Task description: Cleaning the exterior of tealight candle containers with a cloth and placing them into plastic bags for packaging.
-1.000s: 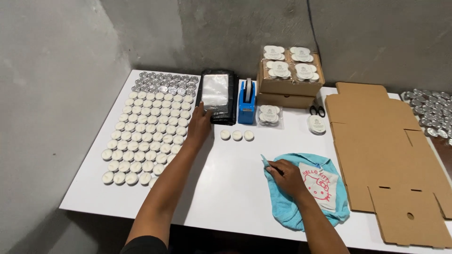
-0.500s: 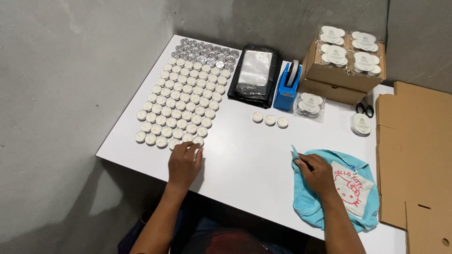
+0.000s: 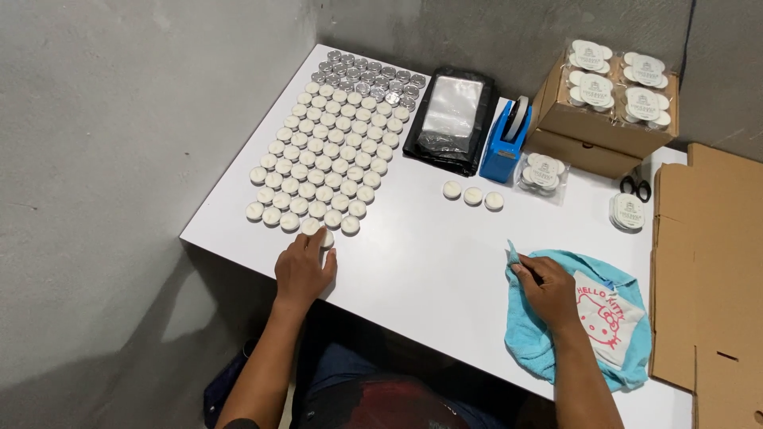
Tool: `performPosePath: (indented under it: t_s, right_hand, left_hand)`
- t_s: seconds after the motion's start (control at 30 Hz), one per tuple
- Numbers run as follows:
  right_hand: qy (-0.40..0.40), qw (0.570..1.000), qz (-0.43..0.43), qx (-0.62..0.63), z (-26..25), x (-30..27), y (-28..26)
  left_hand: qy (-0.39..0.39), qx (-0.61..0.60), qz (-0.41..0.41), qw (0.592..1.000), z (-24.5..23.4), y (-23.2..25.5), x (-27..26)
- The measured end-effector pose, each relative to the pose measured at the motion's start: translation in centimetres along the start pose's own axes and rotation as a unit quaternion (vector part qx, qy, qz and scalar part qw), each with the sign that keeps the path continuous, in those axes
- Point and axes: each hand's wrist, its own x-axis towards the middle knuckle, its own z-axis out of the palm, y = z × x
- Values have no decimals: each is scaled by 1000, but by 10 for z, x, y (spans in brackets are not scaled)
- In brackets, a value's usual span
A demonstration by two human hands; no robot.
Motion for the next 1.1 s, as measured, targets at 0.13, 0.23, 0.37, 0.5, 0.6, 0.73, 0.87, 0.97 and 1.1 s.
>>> performPosePath:
  t_s: [0.13,0.23,0.37,0.5,0.6,0.73,0.87,0.97,1.1]
  right_hand:
    - [-4,1000,6,-9,0,0,2]
    - [-11,1000,20,0,-2,0,-3]
    - [-9,1000,10,-1,-2,-1,-2]
    - [-11,1000,9,-14,-3,1,-3]
    - [-15,1000,10,-9,-4,1,-4]
    - [-14,1000,15,-7,-1,2,5]
    - [3,1000,-13,-19,2,2,10]
    - [7,1000,-16,-15,2,2,8]
    - [9,1000,-23,1,2,3,8]
  left_hand:
    - [-5,7,2,1000,4,0,4]
    - [-14,11,10,1000,7,-2,6]
    - [-58,-41,-29,997,-10,8,10]
    - [-116,-94,-78,986,-16,8,12]
    - [-138,-111,-86,980,-26,12,17]
    - [-143,-127,-79,978,-36,26,20]
    - [-95,-150,-39,983,-44,43,25]
    - [-86,-158,-15,983,-39,51,30]
    - [-71,-166,40,983,-32,67,40]
